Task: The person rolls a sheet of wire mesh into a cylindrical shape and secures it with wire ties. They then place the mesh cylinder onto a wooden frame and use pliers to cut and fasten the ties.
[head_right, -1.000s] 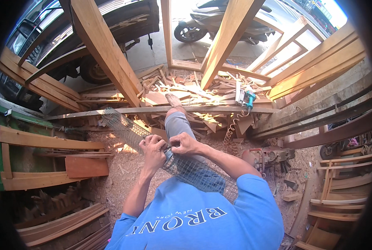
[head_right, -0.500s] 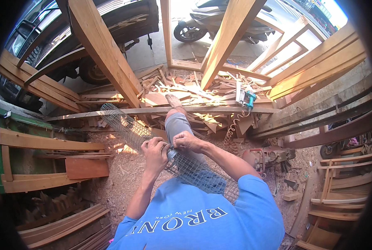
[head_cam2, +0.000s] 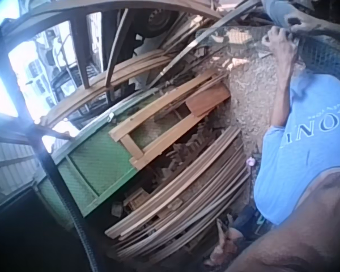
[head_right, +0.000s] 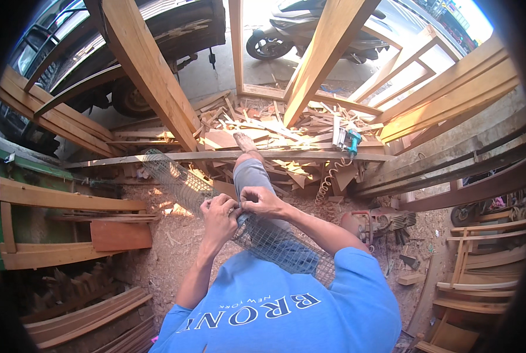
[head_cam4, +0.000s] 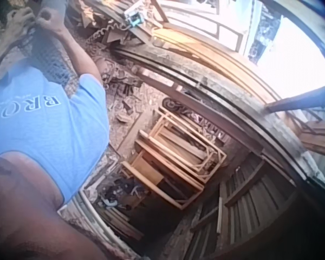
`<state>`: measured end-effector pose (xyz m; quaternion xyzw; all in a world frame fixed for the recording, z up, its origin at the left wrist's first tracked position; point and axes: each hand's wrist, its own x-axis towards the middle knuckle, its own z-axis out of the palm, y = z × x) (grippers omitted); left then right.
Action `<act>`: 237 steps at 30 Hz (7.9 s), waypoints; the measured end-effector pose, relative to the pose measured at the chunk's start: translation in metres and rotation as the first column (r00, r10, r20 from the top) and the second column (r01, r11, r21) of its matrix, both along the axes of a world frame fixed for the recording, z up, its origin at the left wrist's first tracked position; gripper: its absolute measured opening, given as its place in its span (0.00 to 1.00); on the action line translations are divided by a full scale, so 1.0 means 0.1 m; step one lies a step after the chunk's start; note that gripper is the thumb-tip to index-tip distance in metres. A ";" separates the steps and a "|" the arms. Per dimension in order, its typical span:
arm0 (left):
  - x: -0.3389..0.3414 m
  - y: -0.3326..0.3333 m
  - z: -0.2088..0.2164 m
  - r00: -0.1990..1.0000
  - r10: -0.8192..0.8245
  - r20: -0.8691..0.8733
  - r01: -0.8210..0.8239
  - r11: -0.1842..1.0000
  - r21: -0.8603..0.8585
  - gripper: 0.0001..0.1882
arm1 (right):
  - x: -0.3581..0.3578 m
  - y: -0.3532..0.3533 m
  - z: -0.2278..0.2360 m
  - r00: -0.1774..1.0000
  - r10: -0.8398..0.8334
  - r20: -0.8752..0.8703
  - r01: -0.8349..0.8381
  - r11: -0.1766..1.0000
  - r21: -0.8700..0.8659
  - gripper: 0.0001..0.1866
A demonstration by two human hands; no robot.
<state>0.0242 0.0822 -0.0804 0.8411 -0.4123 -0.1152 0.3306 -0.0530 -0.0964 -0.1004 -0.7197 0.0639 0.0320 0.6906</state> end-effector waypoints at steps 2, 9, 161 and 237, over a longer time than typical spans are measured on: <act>0.00 0.00 -0.04 0.999 0.032 -0.023 -0.032 0.999 -0.016 0.05 | -0.03 0.04 0.00 0.987 -0.107 0.120 0.115 0.991 -0.064 0.12; -0.12 -0.02 -0.16 0.987 0.154 -0.040 -0.156 0.986 -0.058 0.05 | -0.09 0.07 -0.15 0.994 -0.106 -0.023 0.108 0.991 0.080 0.10; -11.08 -6.06 -2.84 0.431 -0.494 -0.755 0.894 0.119 0.433 0.14 | -13.27 0.87 1.10 -0.112 0.701 0.704 -0.596 -0.614 0.518 0.42; -23.88 4.44 -2.96 -0.619 -0.290 -0.730 -0.370 -0.712 0.597 0.13 | -18.28 10.66 -0.77 0.231 0.808 0.542 -0.835 0.451 -0.316 0.63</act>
